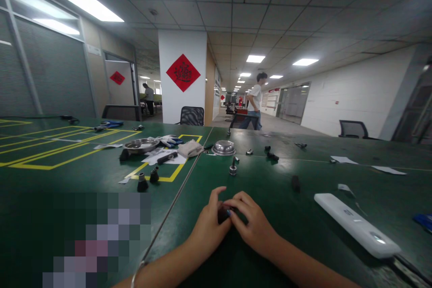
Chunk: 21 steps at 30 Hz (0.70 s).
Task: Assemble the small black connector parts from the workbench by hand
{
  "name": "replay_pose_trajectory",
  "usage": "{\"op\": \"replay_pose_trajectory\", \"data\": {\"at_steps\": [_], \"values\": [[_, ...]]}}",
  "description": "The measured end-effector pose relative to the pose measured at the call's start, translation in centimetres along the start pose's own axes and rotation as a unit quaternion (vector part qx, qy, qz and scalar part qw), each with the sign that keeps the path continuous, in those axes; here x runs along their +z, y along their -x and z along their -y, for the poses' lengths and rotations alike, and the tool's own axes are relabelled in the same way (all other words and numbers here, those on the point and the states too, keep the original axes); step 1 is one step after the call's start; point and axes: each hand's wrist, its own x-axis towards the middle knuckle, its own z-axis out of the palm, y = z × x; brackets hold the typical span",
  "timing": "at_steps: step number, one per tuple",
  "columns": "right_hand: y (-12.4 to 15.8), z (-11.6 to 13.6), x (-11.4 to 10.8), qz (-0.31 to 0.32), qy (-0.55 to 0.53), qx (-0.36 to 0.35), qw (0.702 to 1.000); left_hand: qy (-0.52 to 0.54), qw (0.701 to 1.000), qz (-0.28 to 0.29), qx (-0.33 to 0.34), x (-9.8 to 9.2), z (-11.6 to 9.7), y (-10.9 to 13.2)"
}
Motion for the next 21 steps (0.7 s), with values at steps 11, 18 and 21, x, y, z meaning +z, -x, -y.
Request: {"op": "replay_pose_trajectory", "data": {"at_steps": [11,18,21], "values": [[0.12,-0.58,-0.01,-0.014,0.005,-0.037,0.999,0.153,0.986,-0.047,-0.049,0.35,0.85,-0.66],[0.13,-0.22,-0.16,0.032,-0.03,-0.046,0.998,0.158,0.986,-0.048,-0.036,0.45,1.11,-0.74],[0.14,-0.41,-0.12,0.022,-0.015,-0.045,0.999,0.165,0.985,-0.032,-0.045,0.34,0.94,-0.66]]}}
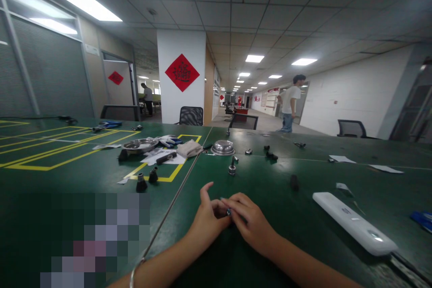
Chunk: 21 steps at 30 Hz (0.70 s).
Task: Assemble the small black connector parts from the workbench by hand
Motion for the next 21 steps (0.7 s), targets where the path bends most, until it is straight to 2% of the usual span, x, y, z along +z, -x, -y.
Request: {"op": "replay_pose_trajectory", "data": {"at_steps": [9,17,21], "values": [[0.0,0.24,-0.08,0.008,0.008,-0.006,1.0,-0.014,1.0,0.008,0.021,-0.06,0.02,0.04],[0.0,0.17,0.14,-0.03,0.034,0.023,0.999,-0.043,0.999,0.003,0.02,-0.1,0.02,0.1],[0.08,0.63,-0.15,-0.032,0.017,0.002,0.999,-0.041,0.999,0.008,0.021,-0.08,-0.06,0.12]]}}
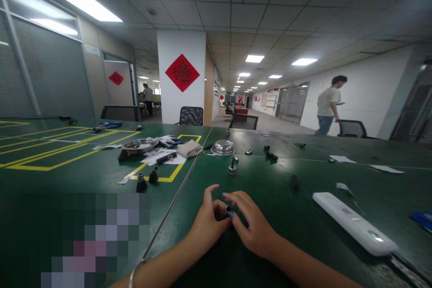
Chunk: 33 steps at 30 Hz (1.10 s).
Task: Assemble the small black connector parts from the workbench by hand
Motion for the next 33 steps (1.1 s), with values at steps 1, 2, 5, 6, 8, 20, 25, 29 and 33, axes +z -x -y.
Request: {"op": "replay_pose_trajectory", "data": {"at_steps": [1,2,5,6,8,20,25,29,33], "values": [[0.0,0.0,0.0,0.003,-0.003,-0.008,1.0,-0.003,1.0,-0.001,0.0,0.0,0.0,0.0],[0.0,0.0,0.0,0.008,-0.003,-0.014,1.0,-0.008,1.0,-0.002,-0.001,0.0,0.0,0.0],[-0.1,-0.1,0.1,0.017,0.003,-0.012,1.0,-0.025,1.0,-0.005,-0.006,-0.1,0.0,0.0],[-0.1,-0.1,0.1,0.016,0.005,-0.007,1.0,-0.027,1.0,-0.005,-0.006,-0.1,0.0,0.0],[-0.1,-0.1,0.2,0.01,0.005,0.009,1.0,-0.028,1.0,-0.004,-0.007,-0.1,0.0,0.0],[-0.3,-0.4,0.4,-0.003,0.006,0.053,0.999,-0.181,0.982,0.036,0.04,-0.2,-1.1,0.8],[0.2,-1.1,1.0,-0.017,0.002,0.078,0.997,-0.283,0.953,0.071,0.082,-0.6,-1.4,1.2],[0.7,-1.6,1.2,-0.088,-0.004,0.077,0.993,-0.343,0.931,0.093,0.089,-0.5,-2.3,1.0],[0.5,-1.9,0.8,-0.168,-0.016,0.105,0.98,-0.471,0.873,0.102,0.078,-0.5,-3.5,0.0]]}}
